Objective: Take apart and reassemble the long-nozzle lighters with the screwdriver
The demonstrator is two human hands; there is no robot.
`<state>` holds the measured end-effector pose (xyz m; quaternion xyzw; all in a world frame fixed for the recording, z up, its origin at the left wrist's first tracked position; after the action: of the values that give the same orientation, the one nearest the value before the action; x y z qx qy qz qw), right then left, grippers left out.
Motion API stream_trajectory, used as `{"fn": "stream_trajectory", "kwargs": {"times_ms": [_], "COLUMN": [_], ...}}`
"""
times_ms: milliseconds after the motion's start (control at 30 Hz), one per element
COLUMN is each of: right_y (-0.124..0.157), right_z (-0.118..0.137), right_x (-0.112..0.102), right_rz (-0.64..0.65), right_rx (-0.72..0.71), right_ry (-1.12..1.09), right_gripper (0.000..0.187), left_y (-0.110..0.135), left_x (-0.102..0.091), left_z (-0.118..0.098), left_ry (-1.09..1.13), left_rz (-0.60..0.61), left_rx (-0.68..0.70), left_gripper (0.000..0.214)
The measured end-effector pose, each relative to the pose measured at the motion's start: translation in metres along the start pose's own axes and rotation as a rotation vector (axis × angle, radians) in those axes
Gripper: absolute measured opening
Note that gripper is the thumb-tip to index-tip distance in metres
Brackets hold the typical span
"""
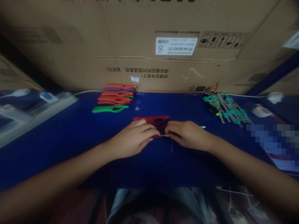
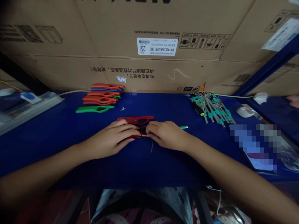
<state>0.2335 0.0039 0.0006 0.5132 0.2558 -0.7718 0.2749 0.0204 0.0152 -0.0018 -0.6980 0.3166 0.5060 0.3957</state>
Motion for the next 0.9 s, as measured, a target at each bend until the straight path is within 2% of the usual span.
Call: {"fn": "stream_trajectory", "kwargs": {"times_ms": [367,900], "right_y": [-0.0006,0.0001], "right_z": [-0.0038,-0.0022], "right_x": [-0.0008,-0.0044], "right_rz": [-0.047,-0.037], "right_rx": [0.002,-0.013], "right_ry": [-0.158,-0.154], "right_gripper": [0.008,0.009], "left_y": [0.0006,-0.0001], "left_x": [0.0,0.0011], "left_z": [-0.0005,0.0006], "left_ry": [-0.031,-0.068], "left_rz": [0.002,0.01], "left_rx": [0.017,0.031], "left_gripper": [0.027,0.029]}}
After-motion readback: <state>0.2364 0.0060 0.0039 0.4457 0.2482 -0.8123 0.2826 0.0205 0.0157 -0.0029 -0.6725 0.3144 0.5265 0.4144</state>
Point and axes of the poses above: each hand's wrist, its own y-axis away from the middle knuckle, its own x-axis out of the palm, z = x × y, the point moved 3 cm from there along -y, towards the middle knuckle, and after that the axes turned 4 degrees about -y, right-handed, at the moved point
